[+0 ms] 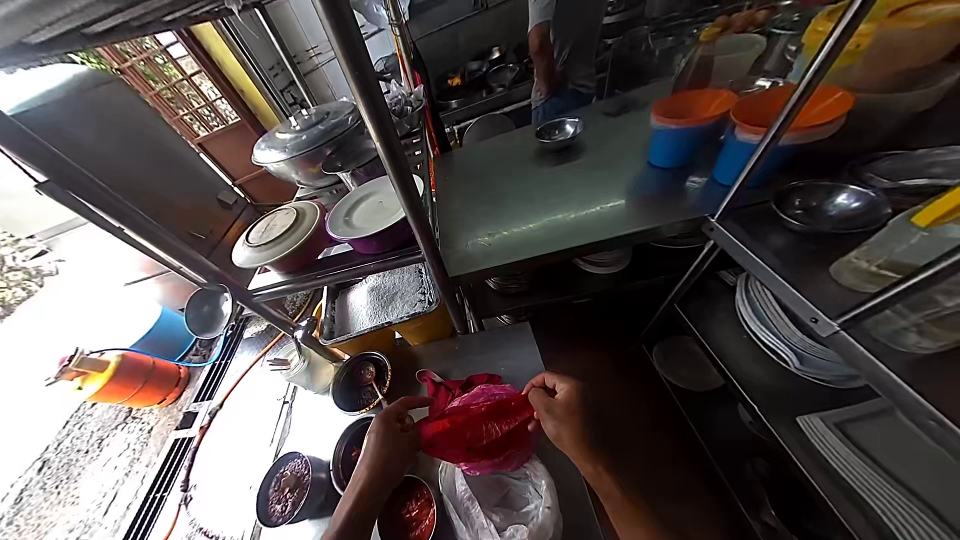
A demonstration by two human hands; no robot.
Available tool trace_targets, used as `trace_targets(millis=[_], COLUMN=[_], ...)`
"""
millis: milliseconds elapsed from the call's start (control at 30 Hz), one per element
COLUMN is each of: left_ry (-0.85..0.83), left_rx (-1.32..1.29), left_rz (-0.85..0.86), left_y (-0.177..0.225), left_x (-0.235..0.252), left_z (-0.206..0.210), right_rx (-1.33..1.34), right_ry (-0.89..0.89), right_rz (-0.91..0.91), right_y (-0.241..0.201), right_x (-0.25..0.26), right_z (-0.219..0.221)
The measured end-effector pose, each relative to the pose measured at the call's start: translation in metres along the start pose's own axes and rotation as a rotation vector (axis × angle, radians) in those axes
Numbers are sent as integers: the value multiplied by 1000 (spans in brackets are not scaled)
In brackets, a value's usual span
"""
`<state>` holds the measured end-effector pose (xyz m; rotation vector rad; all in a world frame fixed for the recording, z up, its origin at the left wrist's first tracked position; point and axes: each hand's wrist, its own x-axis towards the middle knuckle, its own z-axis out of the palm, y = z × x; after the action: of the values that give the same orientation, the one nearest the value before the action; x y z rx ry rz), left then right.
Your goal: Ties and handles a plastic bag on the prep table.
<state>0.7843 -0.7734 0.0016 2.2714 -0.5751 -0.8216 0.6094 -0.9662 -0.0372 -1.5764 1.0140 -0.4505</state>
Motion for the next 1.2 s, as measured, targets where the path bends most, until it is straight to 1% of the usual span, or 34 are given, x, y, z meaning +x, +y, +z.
trace_targets(millis=[33, 67, 133, 200, 267, 367, 467, 533, 567, 633, 667, 733, 767, 833, 900, 933, 1000, 1033, 1100, 1133, 1200], left_ry=[46, 64, 44, 36, 46, -47, -99, -94, -101, -125, -142, -177, -155, -110, -92, -73, -51, -41, -30, -33, -27], left_rx=[187, 311, 439, 447, 410, 406, 438, 472, 472, 504, 546, 635, 662, 667, 633, 618, 613, 626, 641, 651, 664], left_rz=[5, 9, -1, 35, 89, 81, 148, 238, 289, 358, 363, 327, 340, 475, 621, 682, 791, 846, 920, 936, 949], left_y=[5, 10, 12, 9, 12, 16, 11, 7, 11, 32, 42, 53, 53, 44, 33, 26, 18, 16, 12, 8, 0], left_x=[-7, -13, -23, -30, -35, -40, -43, -47, -48, -46, -43, -33, -26, -16, -13, -13, -9, -7, -3, -4, -8], left_z=[3, 6, 12, 9, 0, -13, -23, -17, -11, 11, 26, 51, 60, 64, 60, 58, 56, 54, 51, 49, 46], right_rx=[-41, -86, -178, -204, -136, -56, 44, 107, 154, 257, 297, 356, 380, 351, 168, 72, -67, -120, -151, -151, -245], right_ry=[-19, -22, -56, -113, -124, -178, -247, -328, -357, -375, -384, -424, -461, -568, -704, -779, -881, -874, -840, -828, -808], right_rz=[9, -10, -24, 13, 54, 90, 123, 177, 205, 246, 243, 173, 100, -108, -297, -371, -513, -577, -643, -658, -698], right_y=[-4, -7, -5, -14, -32, -46, -48, -38, -33, -27, -27, -24, -18, 1, 18, 23, 26, 23, 28, 40, 86], right_x=[-6, -10, -15, -17, -18, -21, -23, -26, -26, -24, -23, -24, -22, -8, 10, 17, 23, 23, 23, 23, 22], right_z=[0, 0, 1, -6, -18, -23, -23, -13, -4, 11, 16, 18, 15, 2, -11, -10, 5, 16, 32, 37, 42])
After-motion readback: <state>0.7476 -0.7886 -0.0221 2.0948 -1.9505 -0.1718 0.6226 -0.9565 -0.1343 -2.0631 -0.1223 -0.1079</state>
